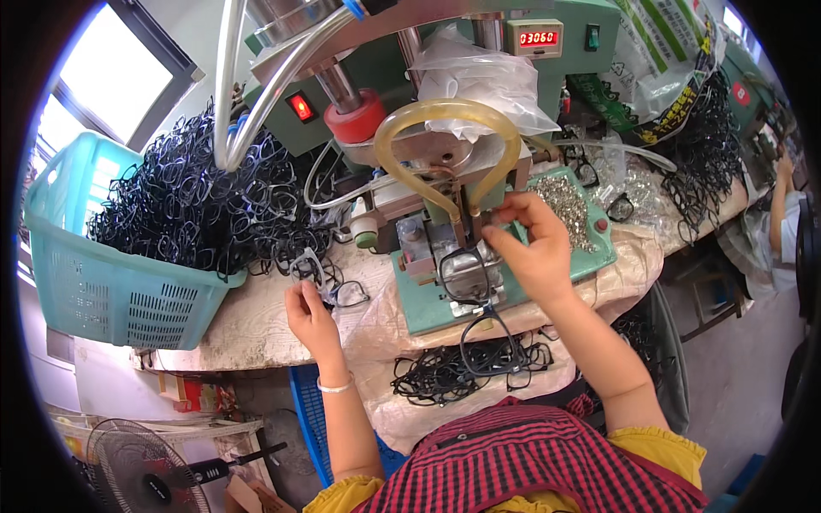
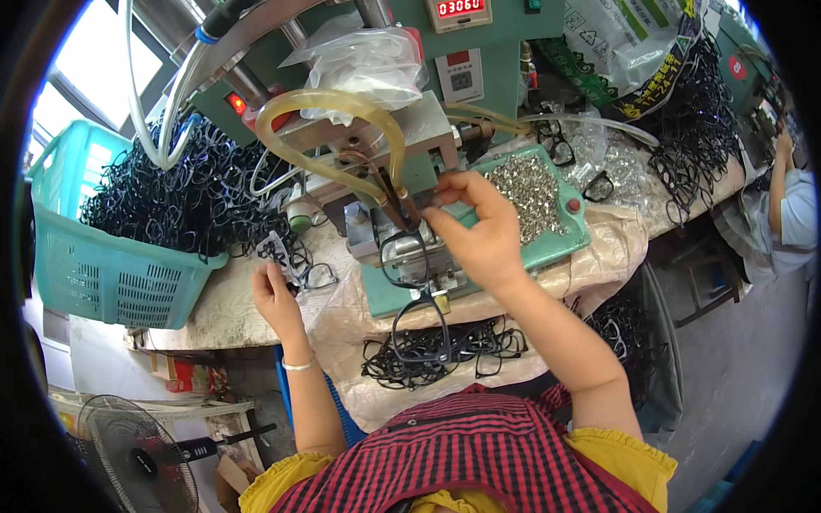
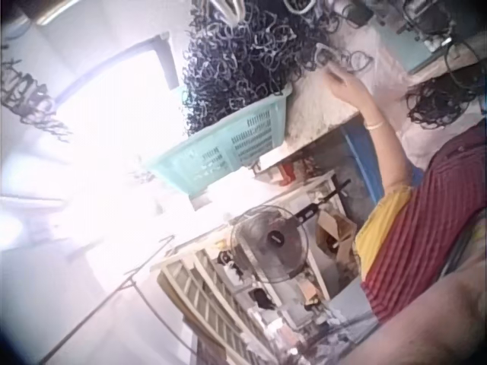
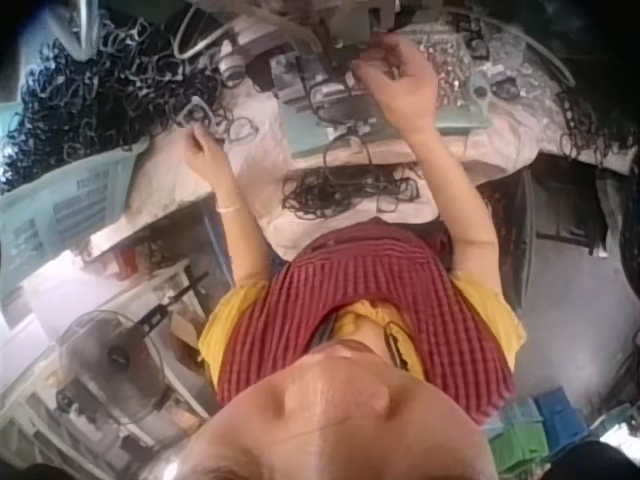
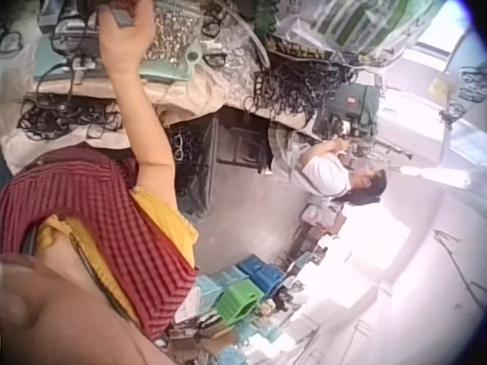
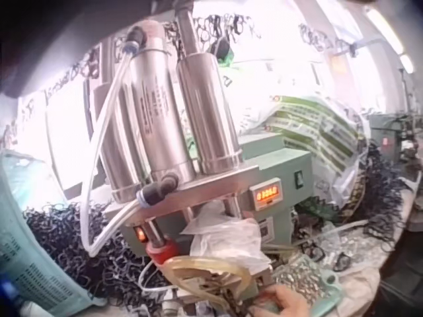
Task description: The person repeatedly picks up black eyeglass frames from a pile, places them into a green fixture on a machine, and presses a lever to attach small metal components. After each cycle, the person removes the glasses and places them on the table. The process is repeated continuously throughout the clip.
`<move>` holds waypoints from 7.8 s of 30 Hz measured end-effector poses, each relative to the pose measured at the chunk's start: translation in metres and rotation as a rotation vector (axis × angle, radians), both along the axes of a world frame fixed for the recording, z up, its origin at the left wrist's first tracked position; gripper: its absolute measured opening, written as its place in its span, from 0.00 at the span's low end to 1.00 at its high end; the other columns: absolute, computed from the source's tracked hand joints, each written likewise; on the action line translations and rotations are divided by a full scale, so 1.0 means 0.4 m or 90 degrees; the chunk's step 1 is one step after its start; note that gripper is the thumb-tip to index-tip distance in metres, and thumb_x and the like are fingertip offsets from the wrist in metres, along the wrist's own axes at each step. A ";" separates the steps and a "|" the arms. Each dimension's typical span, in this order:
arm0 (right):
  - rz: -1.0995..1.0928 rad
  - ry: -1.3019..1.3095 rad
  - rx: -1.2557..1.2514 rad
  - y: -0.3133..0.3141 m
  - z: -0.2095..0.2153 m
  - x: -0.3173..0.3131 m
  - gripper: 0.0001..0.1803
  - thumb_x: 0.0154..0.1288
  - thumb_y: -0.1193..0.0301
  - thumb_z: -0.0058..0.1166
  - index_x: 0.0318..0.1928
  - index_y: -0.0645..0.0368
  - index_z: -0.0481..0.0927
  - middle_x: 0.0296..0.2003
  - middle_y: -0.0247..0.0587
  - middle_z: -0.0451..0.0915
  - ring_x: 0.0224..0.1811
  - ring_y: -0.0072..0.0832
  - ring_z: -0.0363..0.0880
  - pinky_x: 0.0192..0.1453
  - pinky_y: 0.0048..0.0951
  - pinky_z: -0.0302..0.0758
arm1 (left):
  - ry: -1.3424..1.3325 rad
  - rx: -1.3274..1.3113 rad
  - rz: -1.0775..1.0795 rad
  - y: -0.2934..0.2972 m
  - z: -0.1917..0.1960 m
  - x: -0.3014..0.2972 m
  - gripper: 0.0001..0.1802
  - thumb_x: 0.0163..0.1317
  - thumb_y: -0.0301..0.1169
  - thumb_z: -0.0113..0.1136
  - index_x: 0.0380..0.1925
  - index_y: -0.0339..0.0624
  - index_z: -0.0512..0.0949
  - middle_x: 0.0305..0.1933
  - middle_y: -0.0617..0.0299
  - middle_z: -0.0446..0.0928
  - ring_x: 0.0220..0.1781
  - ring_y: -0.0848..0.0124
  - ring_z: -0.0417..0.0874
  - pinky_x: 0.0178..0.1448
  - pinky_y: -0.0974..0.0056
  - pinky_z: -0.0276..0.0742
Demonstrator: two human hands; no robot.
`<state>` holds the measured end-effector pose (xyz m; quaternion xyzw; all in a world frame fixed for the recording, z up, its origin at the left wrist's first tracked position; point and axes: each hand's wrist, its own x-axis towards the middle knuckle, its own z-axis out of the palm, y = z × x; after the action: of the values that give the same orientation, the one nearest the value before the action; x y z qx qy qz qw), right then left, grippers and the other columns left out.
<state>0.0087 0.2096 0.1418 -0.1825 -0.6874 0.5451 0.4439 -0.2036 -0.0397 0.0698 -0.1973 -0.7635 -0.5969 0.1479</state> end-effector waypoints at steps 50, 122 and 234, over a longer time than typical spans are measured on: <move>-0.146 0.024 -0.116 0.156 -0.148 0.072 0.08 0.63 0.79 0.62 0.43 0.62 0.84 0.36 0.30 0.83 0.39 0.16 0.78 0.46 0.18 0.72 | 0.338 -0.487 0.044 0.025 0.000 -0.011 0.08 0.58 0.30 0.69 0.35 0.40 0.83 0.48 0.53 0.81 0.50 0.51 0.77 0.58 0.52 0.72; -0.192 -0.297 0.513 0.132 -0.132 0.140 0.13 0.56 0.74 0.63 0.43 0.56 0.83 0.48 0.46 0.81 0.53 0.46 0.79 0.54 0.41 0.76 | 0.463 -0.060 -0.586 0.227 0.243 0.279 0.12 0.50 0.27 0.75 0.37 0.47 0.87 0.45 0.62 0.87 0.36 0.63 0.75 0.56 0.47 0.78; -0.071 -0.140 0.068 0.050 -0.022 0.151 0.06 0.58 0.77 0.63 0.37 0.62 0.87 0.36 0.39 0.87 0.42 0.28 0.84 0.53 0.32 0.77 | -0.571 0.087 -0.818 0.113 0.164 0.302 0.40 0.72 0.58 0.49 0.46 0.20 0.79 0.32 0.46 0.84 0.29 0.65 0.86 0.34 0.68 0.83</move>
<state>0.0691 0.2296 0.1331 -0.2555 -0.7486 0.4588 0.4047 -0.0830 0.0057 0.1353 -0.3306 -0.4483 -0.6337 -0.5367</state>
